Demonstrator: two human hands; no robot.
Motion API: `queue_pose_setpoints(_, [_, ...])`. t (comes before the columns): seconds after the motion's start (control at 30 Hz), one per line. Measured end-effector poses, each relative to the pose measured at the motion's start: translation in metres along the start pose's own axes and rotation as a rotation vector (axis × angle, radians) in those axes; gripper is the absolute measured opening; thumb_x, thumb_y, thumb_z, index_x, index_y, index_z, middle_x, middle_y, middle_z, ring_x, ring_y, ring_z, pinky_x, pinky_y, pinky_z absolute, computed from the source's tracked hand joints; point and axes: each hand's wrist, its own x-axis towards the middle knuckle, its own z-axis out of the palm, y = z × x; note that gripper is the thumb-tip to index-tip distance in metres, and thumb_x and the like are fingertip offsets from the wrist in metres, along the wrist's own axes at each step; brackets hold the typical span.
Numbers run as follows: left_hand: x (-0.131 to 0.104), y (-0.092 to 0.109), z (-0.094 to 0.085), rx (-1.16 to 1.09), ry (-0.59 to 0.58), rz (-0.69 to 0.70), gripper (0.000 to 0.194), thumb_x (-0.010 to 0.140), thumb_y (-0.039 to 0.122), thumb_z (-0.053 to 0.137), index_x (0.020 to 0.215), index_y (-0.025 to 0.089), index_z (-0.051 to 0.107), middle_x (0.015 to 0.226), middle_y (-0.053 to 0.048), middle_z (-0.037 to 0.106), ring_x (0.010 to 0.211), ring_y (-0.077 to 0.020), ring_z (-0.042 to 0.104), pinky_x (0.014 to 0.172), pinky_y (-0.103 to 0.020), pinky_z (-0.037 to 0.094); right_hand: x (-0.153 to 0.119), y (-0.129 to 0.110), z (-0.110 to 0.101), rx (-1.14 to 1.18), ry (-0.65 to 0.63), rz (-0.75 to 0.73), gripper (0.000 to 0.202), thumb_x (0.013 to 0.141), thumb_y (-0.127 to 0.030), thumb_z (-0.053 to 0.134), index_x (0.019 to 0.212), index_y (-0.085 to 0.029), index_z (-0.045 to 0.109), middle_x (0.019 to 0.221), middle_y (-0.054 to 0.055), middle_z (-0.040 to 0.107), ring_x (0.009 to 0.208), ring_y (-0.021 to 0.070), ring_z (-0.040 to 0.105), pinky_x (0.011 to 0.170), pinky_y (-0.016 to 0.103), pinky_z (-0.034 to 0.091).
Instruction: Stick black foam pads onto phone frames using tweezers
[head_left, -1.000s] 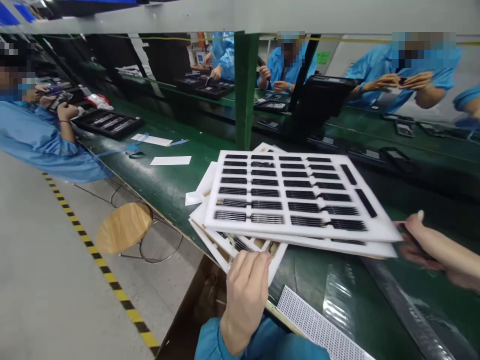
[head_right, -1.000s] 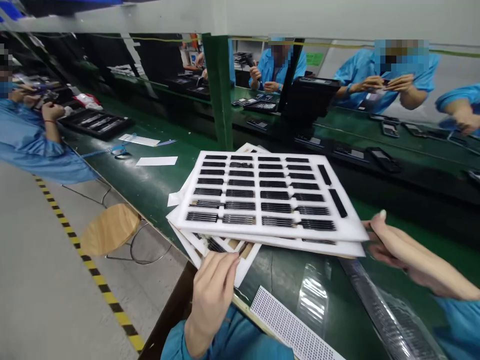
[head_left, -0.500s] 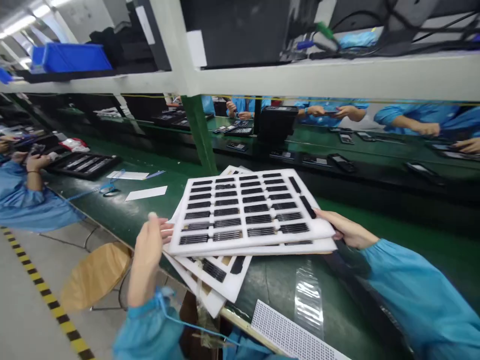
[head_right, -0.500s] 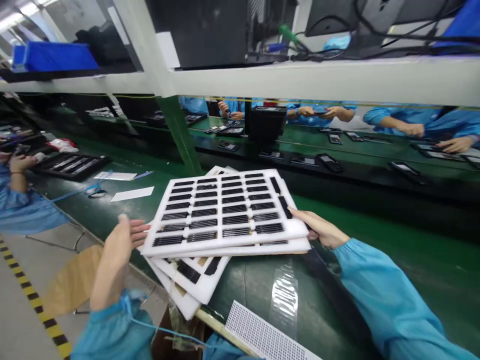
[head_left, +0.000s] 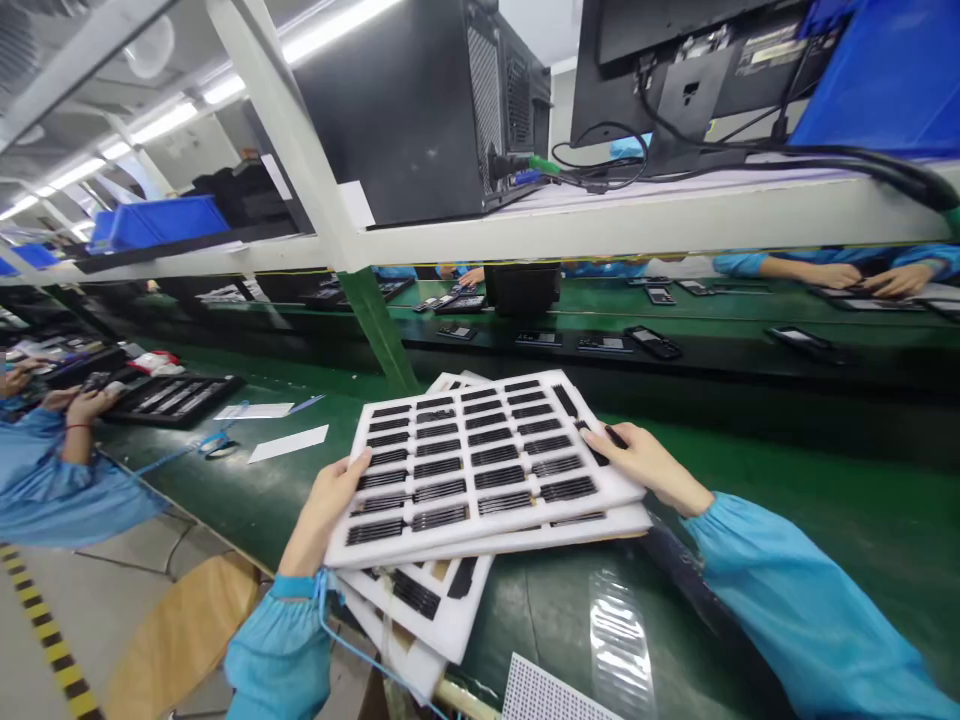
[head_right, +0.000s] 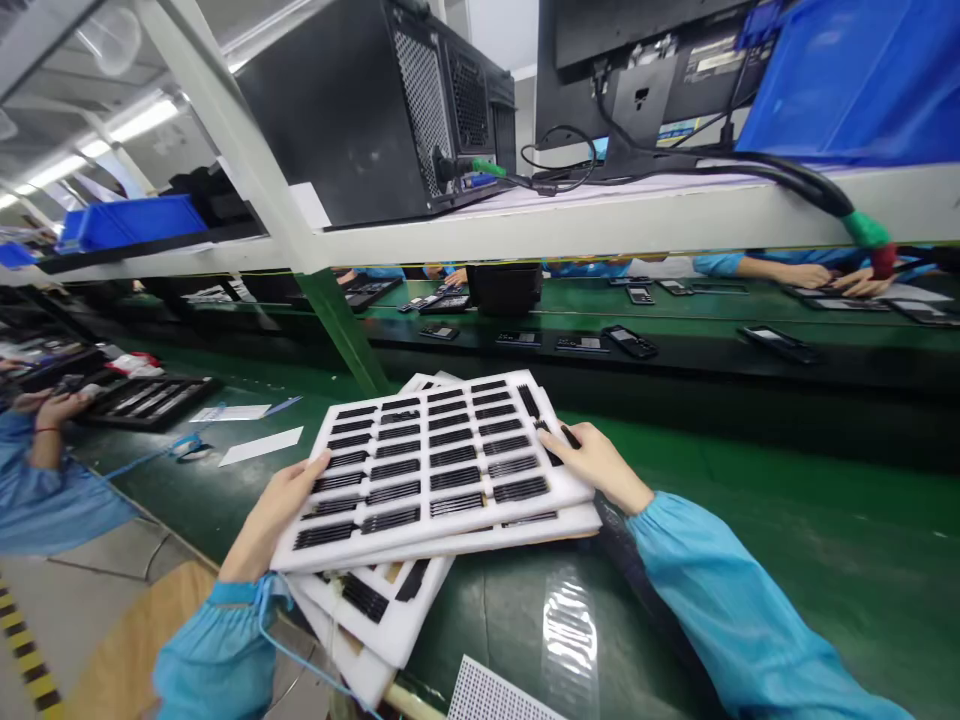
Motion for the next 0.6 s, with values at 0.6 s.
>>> queue_pose_setpoints(0.6, [0.001, 0.010, 0.005, -0.126, 0.017, 0.044, 0.028, 0.096, 0.040, 0.062, 0.099, 0.014, 0.067, 0.093, -0.003, 0.071, 0.079, -0.0160, 0.068, 0.076, -0.035, 0.058, 0.008, -0.009, -0.006, 0.166, -0.123, 0.169, 0.053, 0.060, -0.053, 0.085, 0.087, -0.011, 0.069, 0.044, -0.013, 0.025, 0.039, 0.0020, 0.013, 0.036, 0.017, 0.007])
